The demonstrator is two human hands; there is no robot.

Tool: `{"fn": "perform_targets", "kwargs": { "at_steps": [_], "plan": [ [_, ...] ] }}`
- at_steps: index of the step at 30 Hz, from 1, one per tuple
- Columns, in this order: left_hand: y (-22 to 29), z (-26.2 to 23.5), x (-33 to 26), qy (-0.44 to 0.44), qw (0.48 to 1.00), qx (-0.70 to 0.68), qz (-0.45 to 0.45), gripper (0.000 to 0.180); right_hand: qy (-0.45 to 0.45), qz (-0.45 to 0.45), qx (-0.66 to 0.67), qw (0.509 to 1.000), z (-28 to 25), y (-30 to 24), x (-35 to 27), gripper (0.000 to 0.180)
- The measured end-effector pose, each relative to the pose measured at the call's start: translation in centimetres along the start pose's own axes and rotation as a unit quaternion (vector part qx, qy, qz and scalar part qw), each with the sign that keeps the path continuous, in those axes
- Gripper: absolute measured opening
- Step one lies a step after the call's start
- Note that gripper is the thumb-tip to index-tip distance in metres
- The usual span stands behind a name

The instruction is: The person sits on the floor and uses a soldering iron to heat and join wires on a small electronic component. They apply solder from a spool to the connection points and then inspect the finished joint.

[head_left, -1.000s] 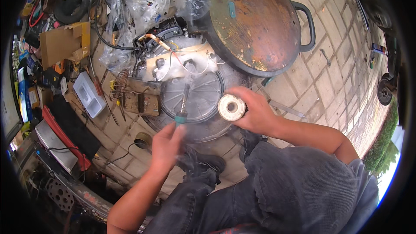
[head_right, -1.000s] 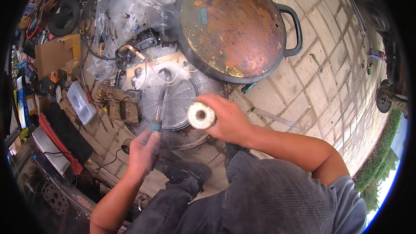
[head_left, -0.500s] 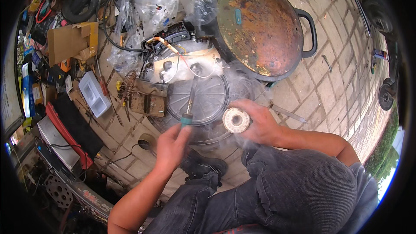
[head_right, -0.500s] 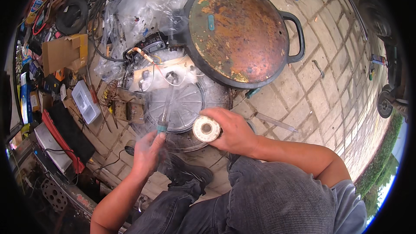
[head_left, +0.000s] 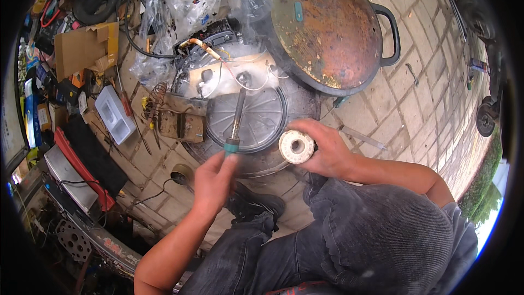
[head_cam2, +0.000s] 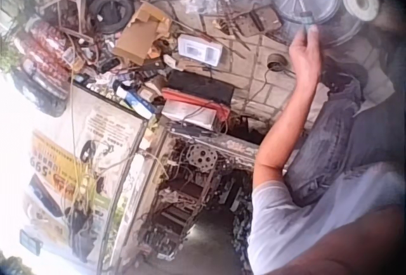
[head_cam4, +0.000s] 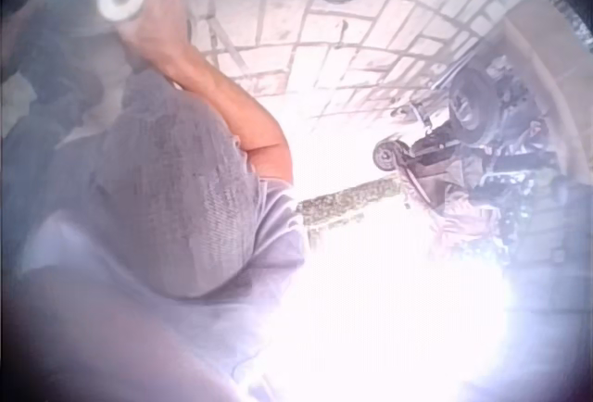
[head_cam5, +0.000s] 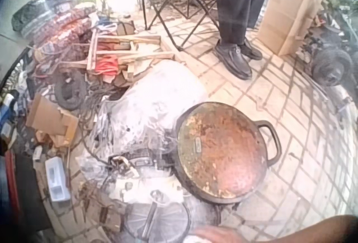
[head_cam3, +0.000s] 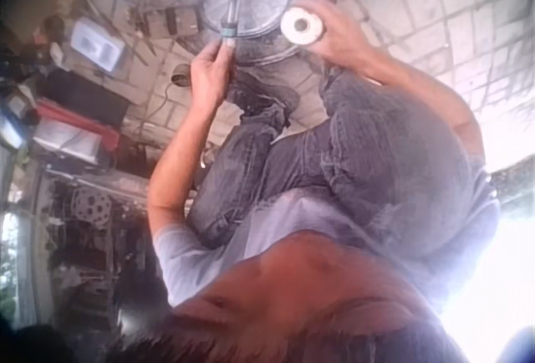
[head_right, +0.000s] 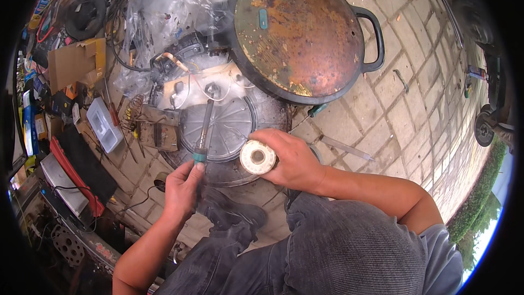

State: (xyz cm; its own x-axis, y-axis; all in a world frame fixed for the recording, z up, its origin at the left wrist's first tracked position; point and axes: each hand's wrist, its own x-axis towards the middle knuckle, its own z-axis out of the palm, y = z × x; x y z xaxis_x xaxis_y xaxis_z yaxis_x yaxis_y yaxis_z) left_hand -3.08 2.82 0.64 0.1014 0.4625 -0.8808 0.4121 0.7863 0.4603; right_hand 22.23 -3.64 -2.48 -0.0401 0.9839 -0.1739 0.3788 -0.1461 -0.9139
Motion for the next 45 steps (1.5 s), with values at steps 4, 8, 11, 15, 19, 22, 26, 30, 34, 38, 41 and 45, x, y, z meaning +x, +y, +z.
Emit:
{"fn": "perform_targets", "kwargs": {
  "at_steps": [4,8,11,15,19,22,26,30,34,38,41,45],
  "plan": [
    [-0.32,-0.20,-0.04,0.001,1.000,0.003,0.010,0.028,0.001,-0.008,0.002,1.000,0.02,-0.17,0.13,0.055],
    [-0.14,-0.15,0.31,-0.010,1.000,0.009,0.007,0.028,0.002,-0.005,-0.005,1.000,0.12,-0.08,0.12,0.055],
    [-0.15,-0.19,0.28,-0.010,1.000,0.003,0.010,0.028,-0.012,0.014,0.003,1.000,0.07,0.19,-0.05,0.061],
    [-0.10,-0.15,0.33,-0.013,1.000,0.003,0.011,0.027,-0.011,0.008,0.001,1.000,0.10,0.24,-0.05,0.061],
    [0.03,-0.21,0.12,-0.006,1.000,-0.001,0.003,0.026,-0.006,-0.003,0.002,1.000,0.14,-0.14,0.26,0.057],
    [-0.19,-0.26,0.16,-0.002,1.000,0.003,0.005,0.026,-0.002,-0.008,0.007,1.000,0.28,-0.01,0.25,0.055],
    [-0.15,-0.18,0.48,-0.002,0.999,0.035,0.015,0.027,-0.002,-0.005,0.003,1.000,0.19,0.22,0.15,0.055],
    [-0.48,-0.13,0.35,0.011,0.999,0.051,0.016,0.028,-0.002,-0.003,0.008,1.000,0.14,0.23,0.17,0.057],
    [-0.54,-0.03,-0.23,0.008,0.999,0.029,0.023,0.027,-0.009,0.008,0.005,1.000,0.08,0.19,0.09,0.060],
    [0.17,0.10,-0.13,0.009,1.000,0.016,0.012,0.027,-0.001,0.000,0.006,1.000,0.19,0.10,0.21,0.056],
    [-0.26,-0.17,0.00,0.005,1.000,-0.002,0.009,0.026,-0.001,0.003,0.000,1.000,0.08,0.11,0.17,0.057],
    [-0.70,-0.40,-0.06,0.013,1.000,-0.016,0.010,0.027,-0.006,0.002,-0.004,1.000,0.10,0.15,0.23,0.057]
  ]
}}
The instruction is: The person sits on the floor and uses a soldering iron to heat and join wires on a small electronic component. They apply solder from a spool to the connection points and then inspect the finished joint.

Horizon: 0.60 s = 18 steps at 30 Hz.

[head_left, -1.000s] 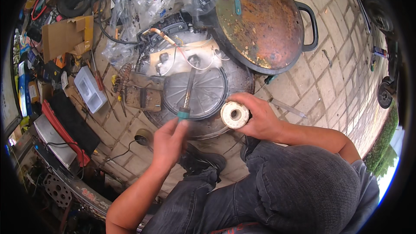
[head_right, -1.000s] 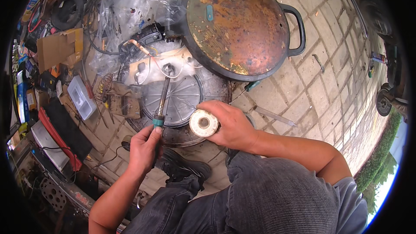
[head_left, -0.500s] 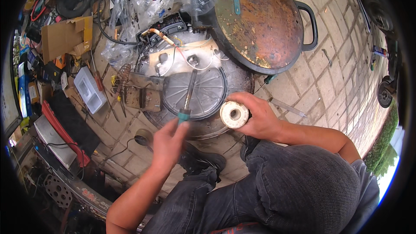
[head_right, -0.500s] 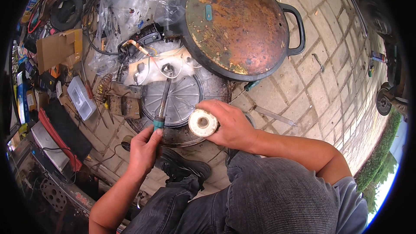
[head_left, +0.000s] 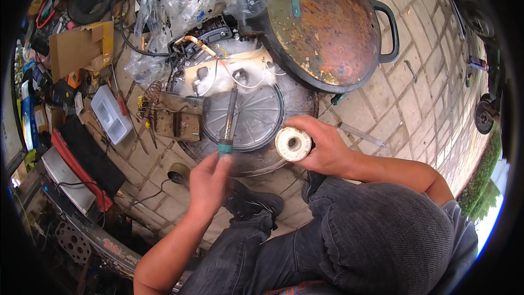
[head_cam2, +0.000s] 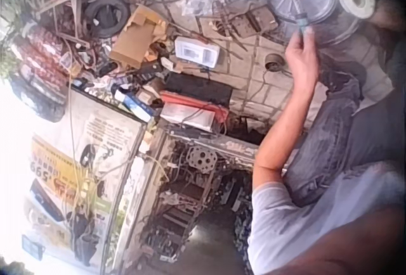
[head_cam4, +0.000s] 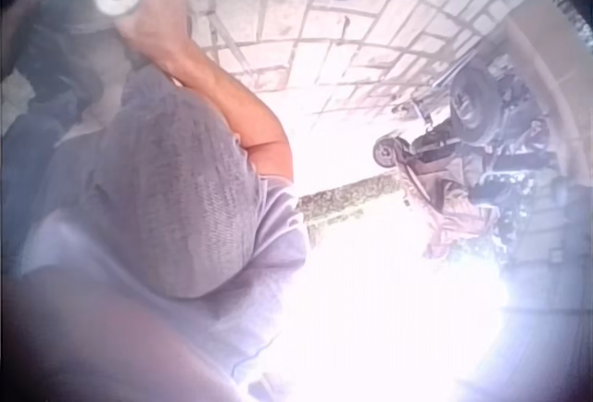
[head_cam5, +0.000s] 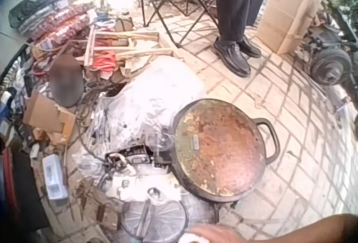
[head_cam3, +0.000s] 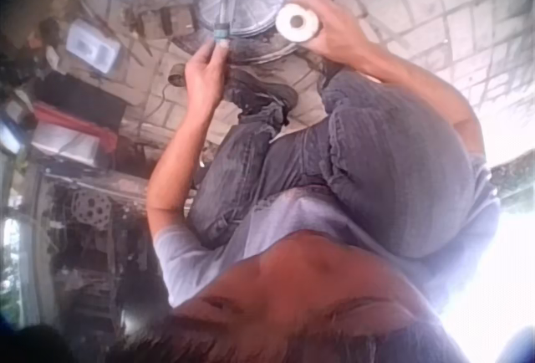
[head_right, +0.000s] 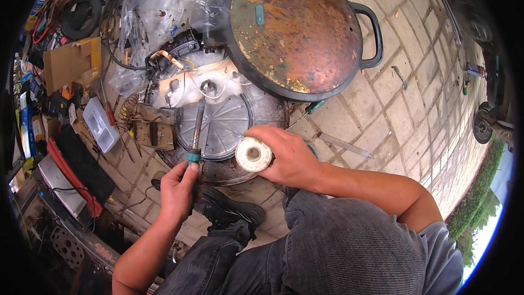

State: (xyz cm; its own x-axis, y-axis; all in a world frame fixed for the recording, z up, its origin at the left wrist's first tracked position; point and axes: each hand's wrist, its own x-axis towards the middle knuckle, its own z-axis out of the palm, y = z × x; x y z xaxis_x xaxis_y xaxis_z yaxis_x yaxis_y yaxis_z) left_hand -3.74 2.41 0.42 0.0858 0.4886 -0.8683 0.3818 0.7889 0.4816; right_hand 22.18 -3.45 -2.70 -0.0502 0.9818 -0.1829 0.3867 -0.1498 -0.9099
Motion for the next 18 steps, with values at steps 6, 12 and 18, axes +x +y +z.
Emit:
{"fn": "perform_targets", "kwargs": {
  "at_steps": [6,12,18],
  "plan": [
    [0.9,-0.4,0.0,0.007,0.997,0.078,0.005,0.029,0.003,0.000,0.000,1.000,-0.1,-0.1,0.0,0.056],
    [1.8,-0.4,-0.3,0.016,0.994,0.108,-0.017,0.031,0.006,-0.001,0.004,1.000,-0.1,0.1,0.0,0.056],
    [1.9,-0.1,0.1,0.012,0.992,0.123,-0.003,0.034,0.006,-0.006,0.012,1.000,-0.1,0.2,0.0,0.056]
  ]
}}
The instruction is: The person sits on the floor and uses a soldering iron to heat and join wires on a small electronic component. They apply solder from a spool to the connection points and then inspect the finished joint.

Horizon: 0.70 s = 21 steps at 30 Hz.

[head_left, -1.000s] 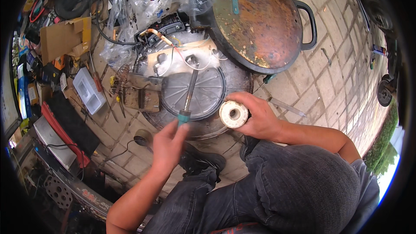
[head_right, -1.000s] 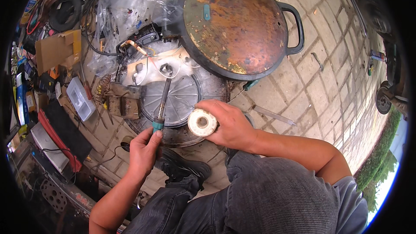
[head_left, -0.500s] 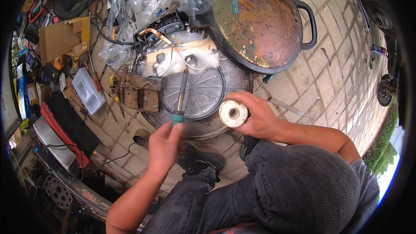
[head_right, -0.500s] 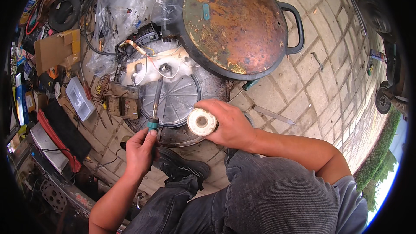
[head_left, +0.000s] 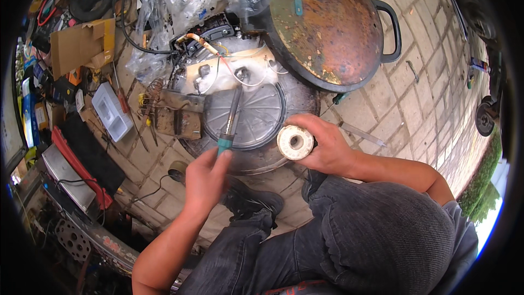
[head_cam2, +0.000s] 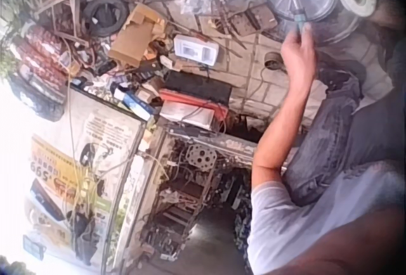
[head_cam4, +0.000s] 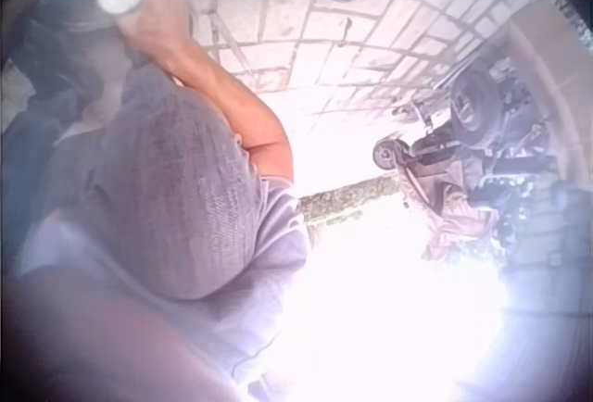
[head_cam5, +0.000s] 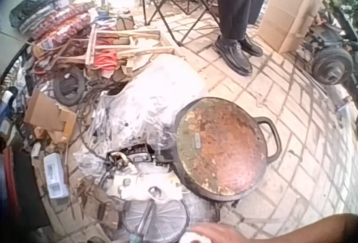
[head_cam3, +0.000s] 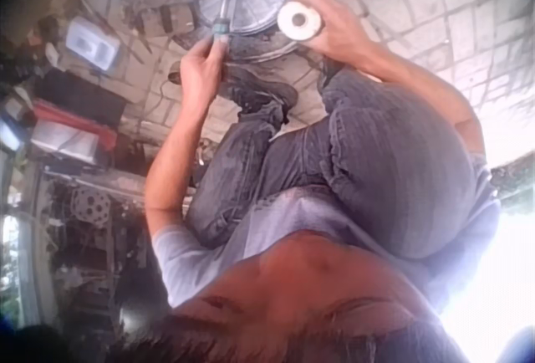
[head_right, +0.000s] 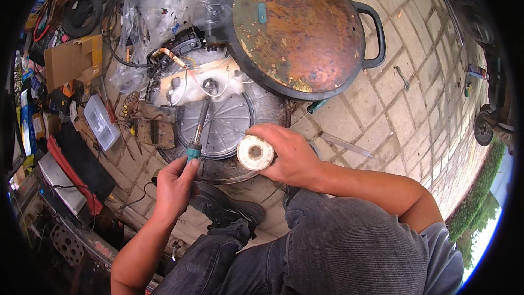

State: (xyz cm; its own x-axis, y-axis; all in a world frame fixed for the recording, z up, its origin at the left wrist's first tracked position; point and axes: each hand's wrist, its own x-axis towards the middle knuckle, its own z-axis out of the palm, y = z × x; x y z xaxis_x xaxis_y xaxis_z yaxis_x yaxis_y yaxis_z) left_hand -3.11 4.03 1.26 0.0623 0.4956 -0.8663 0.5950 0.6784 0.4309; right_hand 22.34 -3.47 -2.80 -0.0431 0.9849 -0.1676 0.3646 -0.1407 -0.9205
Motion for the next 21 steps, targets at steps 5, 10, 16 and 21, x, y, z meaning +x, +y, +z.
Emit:
{"fn": "perform_targets", "kwargs": {
  "at_steps": [5,10,16,21],
  "plan": [
    [-0.34,-0.02,-0.23,0.009,1.000,-0.016,0.004,0.034,-0.004,-0.002,0.003,1.000,0.12,-0.08,0.08,0.055],
    [-0.40,0.14,0.06,0.006,1.000,-0.019,0.007,0.033,-0.002,0.005,-0.002,1.000,0.07,0.00,-0.04,0.055],
    [-0.61,-0.01,-0.03,0.005,1.000,-0.028,0.005,0.033,-0.005,0.006,-0.003,1.000,0.19,-0.16,0.03,0.055],
    [-0.72,0.05,0.10,0.009,1.000,-0.029,0.009,0.035,-0.003,0.003,-0.006,1.000,0.24,-0.08,0.00,0.056]
  ]
}}
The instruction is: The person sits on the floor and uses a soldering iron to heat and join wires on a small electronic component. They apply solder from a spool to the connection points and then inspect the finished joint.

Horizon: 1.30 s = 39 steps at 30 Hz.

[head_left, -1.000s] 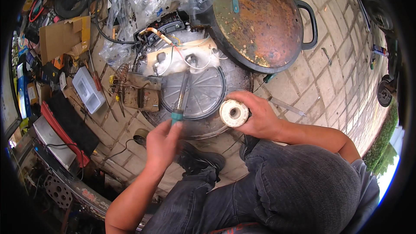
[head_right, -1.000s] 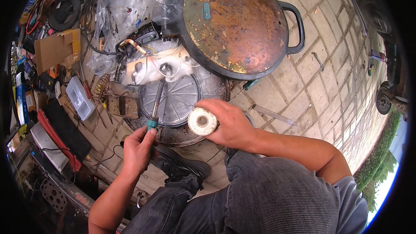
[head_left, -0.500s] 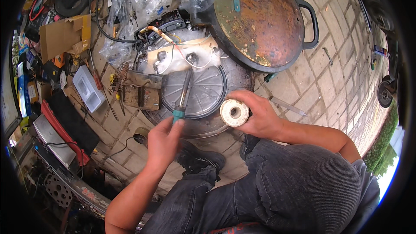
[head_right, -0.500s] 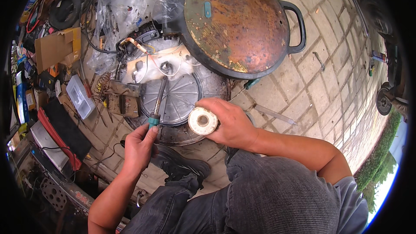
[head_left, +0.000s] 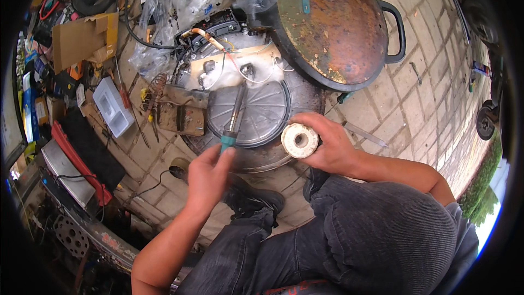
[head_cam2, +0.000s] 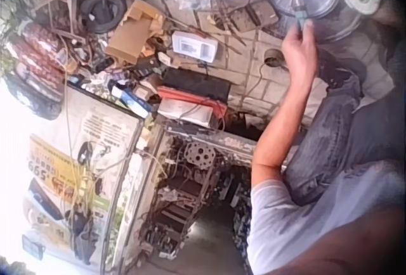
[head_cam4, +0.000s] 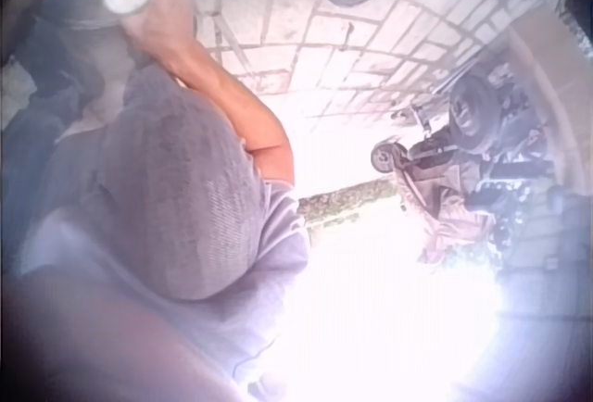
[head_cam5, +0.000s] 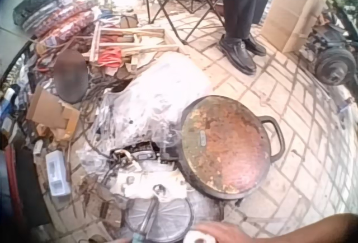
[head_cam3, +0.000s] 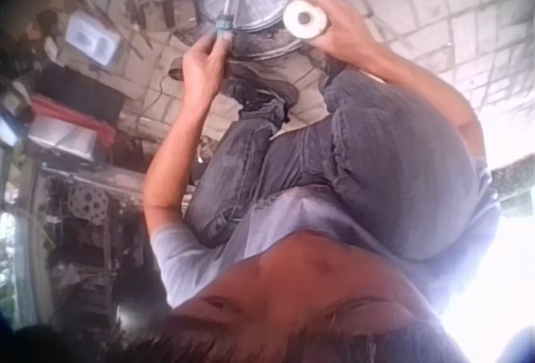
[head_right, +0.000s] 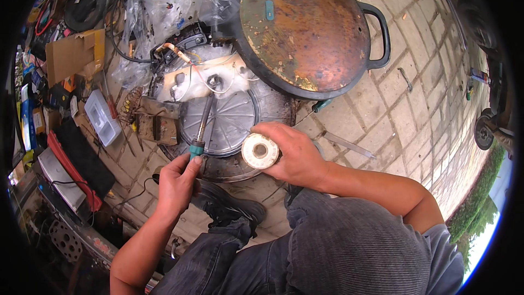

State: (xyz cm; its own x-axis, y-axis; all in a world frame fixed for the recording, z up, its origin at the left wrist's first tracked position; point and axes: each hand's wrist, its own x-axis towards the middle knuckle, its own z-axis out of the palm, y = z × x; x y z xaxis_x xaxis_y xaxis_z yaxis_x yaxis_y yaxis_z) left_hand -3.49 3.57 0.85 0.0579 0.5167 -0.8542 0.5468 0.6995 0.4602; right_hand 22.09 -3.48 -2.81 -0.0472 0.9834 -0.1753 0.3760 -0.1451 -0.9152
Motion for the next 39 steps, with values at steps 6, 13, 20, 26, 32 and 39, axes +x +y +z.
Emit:
{"fn": "perform_targets", "kwargs": {
  "at_steps": [6,13,20,26,32,39],
  "plan": [
    [0.1,0.0,0.1,-0.009,1.000,-0.010,-0.008,0.036,-0.006,0.008,0.006,1.000,0.0,0.0,0.0,0.057],
    [-0.1,0.1,-0.2,-0.011,1.000,-0.009,-0.009,0.036,-0.005,0.010,0.012,1.000,-0.1,0.2,-0.1,0.056],
    [0.0,-0.1,-1.1,-0.015,1.000,-0.018,0.002,0.035,-0.008,0.008,0.013,1.000,0.0,0.1,-0.1,0.057],
    [0.5,0.0,-0.1,-0.001,1.000,-0.005,0.000,0.033,-0.011,0.008,0.003,1.000,-0.1,0.1,0.0,0.057],
    [0.1,-0.2,0.2,-0.013,1.000,0.003,-0.001,0.034,-0.007,0.005,0.007,1.000,-0.1,0.2,0.0,0.058],
    [-0.1,-0.3,-1.2,-0.014,1.000,-0.020,0.003,0.032,-0.009,0.010,0.005,1.000,-0.1,0.2,-0.2,0.057]
  ]
}}
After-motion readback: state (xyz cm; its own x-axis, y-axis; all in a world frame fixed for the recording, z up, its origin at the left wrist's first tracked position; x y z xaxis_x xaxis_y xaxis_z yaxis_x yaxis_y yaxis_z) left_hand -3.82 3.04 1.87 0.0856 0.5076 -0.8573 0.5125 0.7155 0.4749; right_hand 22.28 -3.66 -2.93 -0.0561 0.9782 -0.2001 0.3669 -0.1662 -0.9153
